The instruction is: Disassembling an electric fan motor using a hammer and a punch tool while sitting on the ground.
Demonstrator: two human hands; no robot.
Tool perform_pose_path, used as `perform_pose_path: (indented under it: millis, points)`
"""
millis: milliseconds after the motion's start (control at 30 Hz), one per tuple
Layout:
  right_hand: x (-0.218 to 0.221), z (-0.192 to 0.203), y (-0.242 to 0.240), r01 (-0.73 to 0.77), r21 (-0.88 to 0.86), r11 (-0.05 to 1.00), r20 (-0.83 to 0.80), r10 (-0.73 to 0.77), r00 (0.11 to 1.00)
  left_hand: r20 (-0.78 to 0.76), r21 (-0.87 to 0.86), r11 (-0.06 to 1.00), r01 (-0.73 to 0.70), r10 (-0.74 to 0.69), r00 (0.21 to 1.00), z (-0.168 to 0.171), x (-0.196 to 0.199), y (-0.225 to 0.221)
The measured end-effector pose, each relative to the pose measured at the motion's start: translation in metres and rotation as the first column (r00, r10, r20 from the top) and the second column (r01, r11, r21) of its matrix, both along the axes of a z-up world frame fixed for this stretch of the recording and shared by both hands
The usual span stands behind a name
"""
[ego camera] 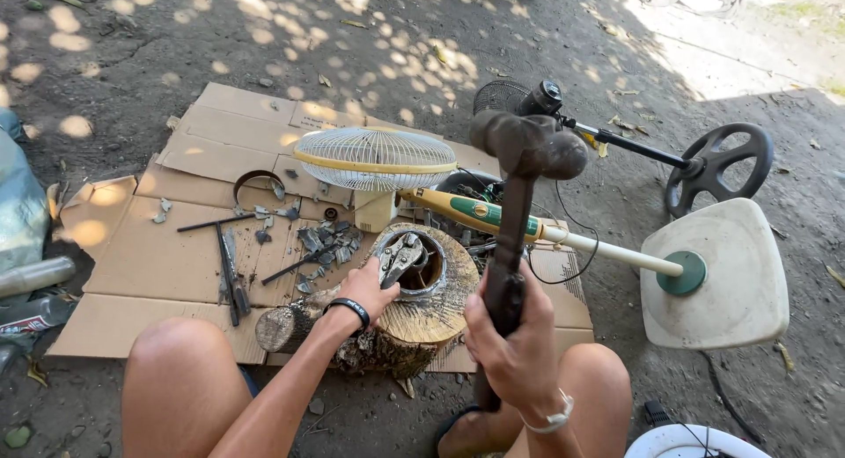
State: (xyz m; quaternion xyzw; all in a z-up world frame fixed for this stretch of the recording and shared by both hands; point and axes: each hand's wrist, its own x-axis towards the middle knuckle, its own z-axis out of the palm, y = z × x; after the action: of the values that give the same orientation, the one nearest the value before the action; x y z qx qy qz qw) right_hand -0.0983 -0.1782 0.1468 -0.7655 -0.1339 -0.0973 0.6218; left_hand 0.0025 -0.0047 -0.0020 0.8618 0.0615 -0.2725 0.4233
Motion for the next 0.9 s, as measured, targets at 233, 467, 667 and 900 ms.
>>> perform_pose_path:
  millis: [233, 467, 667, 900]
  points:
    - [0.025, -0.091, 0.002, 0.038, -0.19, 0.981, -0.283, -0.092, 0.955, -0.021, -0.018, 1.0, -0.02, 0.02, 1.0, 0.0, 0.0, 0.001]
    - [0.005, -0.128, -0.014, 0.103, -0.025, 0.994, -0.73, -0.088, 0.678, -0.089, -0.024, 0.996, -0.086, 0.084, 0.993, 0.001, -0.006, 0.009]
    - [0.0, -0.136, -0.029, 0.211, 0.061, 0.976, -0.775, -0.087, 0.626, 0.002, 0.043, 0.999, 0.012, -0.012, 1.0, -0.021, -0.002, -0.001]
    - [-0.005, -0.159, -0.035, 0.205, 0.33, 0.922, -0.583, 0.028, 0.812, -0.011, -0.01, 1.0, -0.017, 0.017, 1.0, -0.002, -0.001, 0.0]
